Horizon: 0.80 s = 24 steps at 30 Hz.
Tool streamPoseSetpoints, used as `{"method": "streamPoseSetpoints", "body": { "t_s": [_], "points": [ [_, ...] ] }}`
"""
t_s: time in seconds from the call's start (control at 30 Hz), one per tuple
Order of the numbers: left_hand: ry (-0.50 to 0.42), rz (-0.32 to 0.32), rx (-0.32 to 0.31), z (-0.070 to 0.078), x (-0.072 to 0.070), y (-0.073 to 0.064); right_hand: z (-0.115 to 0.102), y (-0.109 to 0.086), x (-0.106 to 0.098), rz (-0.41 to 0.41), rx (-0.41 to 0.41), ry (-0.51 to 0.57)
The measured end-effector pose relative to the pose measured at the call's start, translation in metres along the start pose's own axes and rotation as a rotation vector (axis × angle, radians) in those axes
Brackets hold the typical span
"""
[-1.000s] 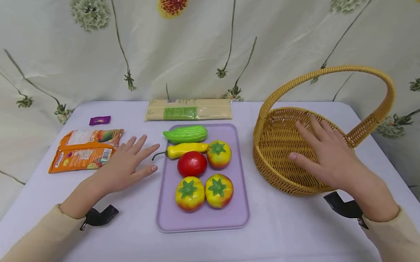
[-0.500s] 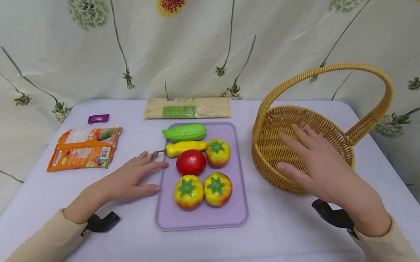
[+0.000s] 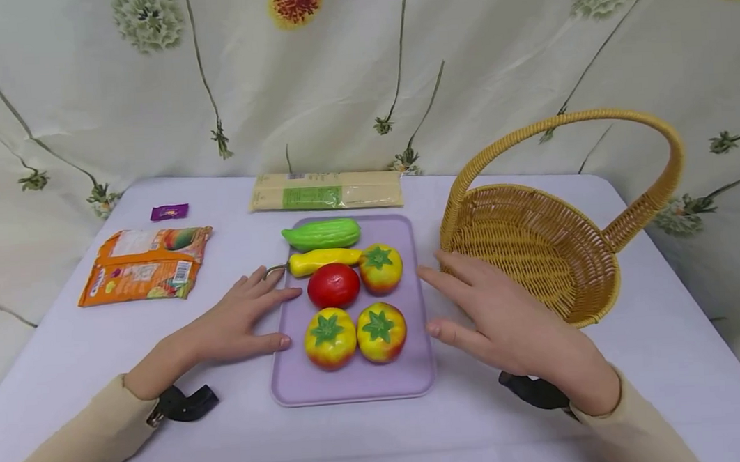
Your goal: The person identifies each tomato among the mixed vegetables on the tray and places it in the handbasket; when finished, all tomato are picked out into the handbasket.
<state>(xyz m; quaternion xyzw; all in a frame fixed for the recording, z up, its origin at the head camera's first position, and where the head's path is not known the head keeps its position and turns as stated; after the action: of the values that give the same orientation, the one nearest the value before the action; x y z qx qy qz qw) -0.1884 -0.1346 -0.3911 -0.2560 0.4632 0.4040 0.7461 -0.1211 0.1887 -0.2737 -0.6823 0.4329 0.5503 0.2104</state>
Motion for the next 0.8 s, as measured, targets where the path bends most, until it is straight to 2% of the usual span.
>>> {"method": "streamPoseSetpoints", "body": {
  "t_s": [0.17,0.37,0.47,0.57,0.7,0.8],
  "points": [
    [-0.002,0.021,0.01,-0.002,0.003,-0.001,-0.01,0.008,0.016,-0.06,-0.035,0.088],
    [-0.014,0.053,0.039,-0.002,0.004,0.0,-0.014,0.02,0.042,-0.074,-0.06,0.149],
    [-0.022,0.07,0.041,-0.002,0.004,0.0,-0.014,0.028,0.056,-0.054,-0.072,0.202],
    [-0.03,0.089,0.046,-0.003,0.004,0.0,-0.014,0.034,0.066,-0.001,-0.076,0.264],
    [-0.041,0.1,0.055,-0.002,0.004,0.001,-0.012,0.037,0.072,0.074,-0.092,0.328],
    [-0.047,0.105,0.056,-0.001,0.004,0.001,-0.011,0.037,0.073,0.101,-0.11,0.367]
  ]
}}
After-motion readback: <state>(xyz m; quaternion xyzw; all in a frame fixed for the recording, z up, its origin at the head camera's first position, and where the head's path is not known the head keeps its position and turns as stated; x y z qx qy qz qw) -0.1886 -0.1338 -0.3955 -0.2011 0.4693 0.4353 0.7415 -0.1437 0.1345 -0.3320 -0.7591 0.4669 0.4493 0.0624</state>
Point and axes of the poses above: each hand's wrist, its own y-axis towards the middle knuckle, its own x-axis out of the palm, z = x × y, the point moved 7 cm from there along y, towards the middle knuckle, and after that the axes turned 7 degrees about z, right-handed, at the moved point
